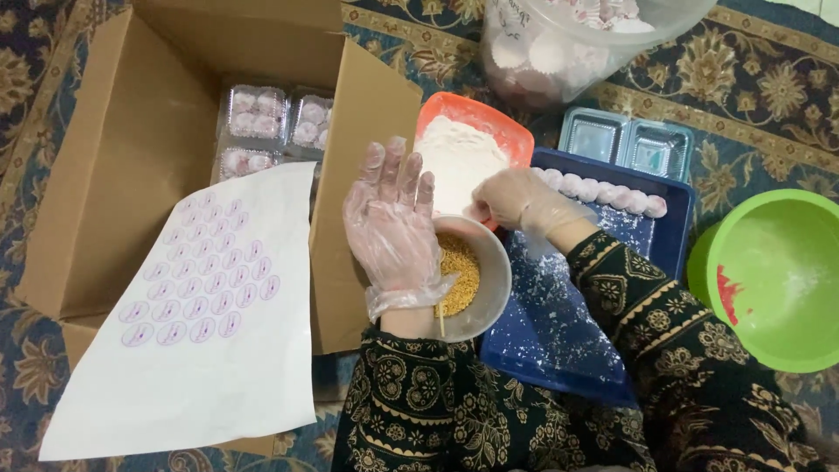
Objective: Preparing small stuffed dough balls by filling them, rolling them into spheres, and coating them in granular toppings.
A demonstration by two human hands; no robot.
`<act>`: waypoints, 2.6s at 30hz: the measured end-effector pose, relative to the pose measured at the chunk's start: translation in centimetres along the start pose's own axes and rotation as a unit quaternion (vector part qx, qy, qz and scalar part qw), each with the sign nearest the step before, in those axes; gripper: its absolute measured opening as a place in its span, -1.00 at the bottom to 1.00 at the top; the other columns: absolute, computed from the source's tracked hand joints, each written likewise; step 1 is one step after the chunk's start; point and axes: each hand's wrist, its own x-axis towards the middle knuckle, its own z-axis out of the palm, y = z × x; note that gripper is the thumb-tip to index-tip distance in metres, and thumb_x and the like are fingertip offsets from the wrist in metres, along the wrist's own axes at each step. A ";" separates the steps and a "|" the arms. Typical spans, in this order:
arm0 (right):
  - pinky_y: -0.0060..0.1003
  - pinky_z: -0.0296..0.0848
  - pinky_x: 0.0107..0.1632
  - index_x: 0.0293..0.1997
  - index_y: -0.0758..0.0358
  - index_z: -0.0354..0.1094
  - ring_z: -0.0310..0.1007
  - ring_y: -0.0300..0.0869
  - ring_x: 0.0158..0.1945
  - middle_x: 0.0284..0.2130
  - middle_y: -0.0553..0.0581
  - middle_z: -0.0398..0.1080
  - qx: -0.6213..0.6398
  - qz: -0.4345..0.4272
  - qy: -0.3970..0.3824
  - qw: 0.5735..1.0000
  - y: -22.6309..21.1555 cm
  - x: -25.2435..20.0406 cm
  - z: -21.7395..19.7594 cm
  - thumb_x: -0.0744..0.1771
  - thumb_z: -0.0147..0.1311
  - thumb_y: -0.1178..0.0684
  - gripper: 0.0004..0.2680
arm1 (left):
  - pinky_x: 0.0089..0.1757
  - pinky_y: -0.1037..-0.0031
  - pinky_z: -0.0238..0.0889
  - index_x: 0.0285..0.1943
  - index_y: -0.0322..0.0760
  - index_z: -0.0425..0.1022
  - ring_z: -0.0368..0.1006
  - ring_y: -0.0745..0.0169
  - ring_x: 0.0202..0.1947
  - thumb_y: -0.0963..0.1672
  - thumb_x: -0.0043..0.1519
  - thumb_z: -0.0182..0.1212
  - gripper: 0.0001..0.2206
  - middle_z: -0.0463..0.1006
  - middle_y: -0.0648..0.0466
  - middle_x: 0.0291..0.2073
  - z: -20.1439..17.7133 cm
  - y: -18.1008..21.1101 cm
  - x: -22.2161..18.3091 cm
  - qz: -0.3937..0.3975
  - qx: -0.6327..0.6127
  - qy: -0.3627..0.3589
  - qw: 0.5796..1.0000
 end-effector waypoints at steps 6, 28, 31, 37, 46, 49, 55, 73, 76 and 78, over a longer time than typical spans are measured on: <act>0.03 0.37 0.27 0.31 -0.22 0.33 0.42 0.08 0.21 0.12 0.07 0.48 0.300 0.030 0.068 0.951 -0.4 0.9 -2.3 0.37 -0.11 0.14 -0.64 | 0.11 0.14 0.43 0.32 -0.26 0.37 0.44 -0.07 0.15 -0.03 0.32 0.03 -0.58 0.38 -0.17 0.26 0.0 0.1 0.0 0.000 -0.009 0.015 1.000; 0.01 0.46 0.16 -0.11 -0.23 0.45 0.48 0.06 0.09 -0.10 -0.03 0.51 0.215 0.001 0.096 0.972 -2.4 5.1 2.2 0.34 -0.04 0.02 -0.85 | 0.14 0.10 0.36 0.35 -0.28 0.32 0.41 -0.10 0.16 -0.03 0.30 0.04 -0.55 0.35 -0.17 0.25 1.1 0.3 -0.4 -0.005 -0.013 0.030 0.999; -0.01 0.49 0.14 -0.19 -0.28 0.46 0.48 -0.01 0.08 -0.16 -0.16 0.50 0.224 -0.010 0.079 0.971 -3.0 2.9 0.3 0.29 0.08 -0.20 -0.89 | 0.14 0.11 0.36 0.35 -0.27 0.32 0.40 -0.09 0.14 -0.02 0.30 0.04 -0.55 0.36 -0.17 0.23 1.0 0.3 -0.4 -0.007 -0.001 0.039 0.999; 0.10 0.44 0.18 0.00 -0.01 0.48 0.47 0.18 0.12 -0.08 0.12 0.56 0.276 -0.043 0.006 0.960 -2.5 0.7 -1.7 0.35 -0.09 0.11 -0.79 | 0.17 0.12 0.33 0.36 -0.24 0.32 0.40 -0.07 0.17 -0.01 0.31 0.00 -0.55 0.35 -0.15 0.27 0.7 0.3 -0.5 -0.011 0.013 0.032 0.999; 0.09 0.46 0.18 0.04 0.13 0.46 0.46 0.16 0.17 -0.02 0.20 0.54 0.400 -0.063 0.025 0.914 -2.7 1.6 -1.5 0.31 0.01 0.14 -0.78 | 0.20 0.12 0.30 0.39 -0.23 0.32 0.39 -0.09 0.20 -0.01 0.34 -0.01 -0.55 0.35 -0.16 0.29 0.2 0.1 -0.2 -0.016 0.003 0.019 1.000; 0.05 0.48 0.13 -0.12 -0.07 0.50 0.50 0.08 0.08 -0.07 0.00 0.53 0.253 -0.064 0.066 0.963 -3.3 3.3 -0.2 0.29 0.12 -0.08 -0.86 | 0.19 0.13 0.31 0.37 -0.24 0.32 0.40 -0.08 0.18 0.00 0.32 0.03 -0.54 0.35 -0.15 0.28 0.2 0.3 -0.1 -0.018 0.014 0.012 1.000; -0.06 0.52 -0.07 -0.34 -0.08 0.45 0.50 -0.01 -0.09 -0.32 -0.01 0.46 0.157 -0.004 0.142 0.977 -2.7 3.1 1.6 0.29 0.08 -0.12 -0.91 | 0.19 0.06 0.32 0.39 -0.23 0.31 0.38 -0.13 0.21 -0.02 0.32 0.04 -0.54 0.33 -0.17 0.31 -1.2 -0.2 0.6 -0.027 -0.028 0.009 0.999; -0.02 0.53 -0.02 -0.05 0.08 0.55 0.61 0.06 -0.13 -0.24 0.18 0.60 0.290 0.251 0.198 0.902 4.2 -18.7 9.2 0.21 0.36 -0.15 -0.70 | 0.06 0.05 0.53 0.28 -0.26 0.46 0.54 -0.15 0.11 -0.03 0.31 0.05 -0.60 0.47 -0.15 0.26 -1.5 0.0 0.6 -0.059 -0.043 -0.029 0.997; -0.06 0.55 -0.06 -0.07 0.01 0.53 0.58 0.02 -0.14 -0.26 0.13 0.55 0.251 0.222 0.266 0.904 3.6 -16.0 12.7 0.27 0.32 -0.19 -0.75 | 0.07 0.08 0.54 0.27 -0.22 0.46 0.54 -0.11 0.12 -0.01 0.28 0.06 -0.59 0.48 -0.11 0.26 -1.5 0.0 0.9 -0.047 -0.023 -0.019 0.998; -0.18 0.57 -0.07 -0.08 -0.12 0.52 0.56 -0.11 -0.16 -0.27 -0.04 0.49 0.127 0.235 0.218 0.939 3.3 -14.3 15.0 0.26 0.29 -0.23 -0.78 | 0.08 0.07 0.54 0.27 -0.21 0.47 0.54 -0.08 0.13 -0.01 0.29 0.05 -0.59 0.48 -0.10 0.26 -1.6 0.1 1.1 -0.060 -0.028 -0.022 0.998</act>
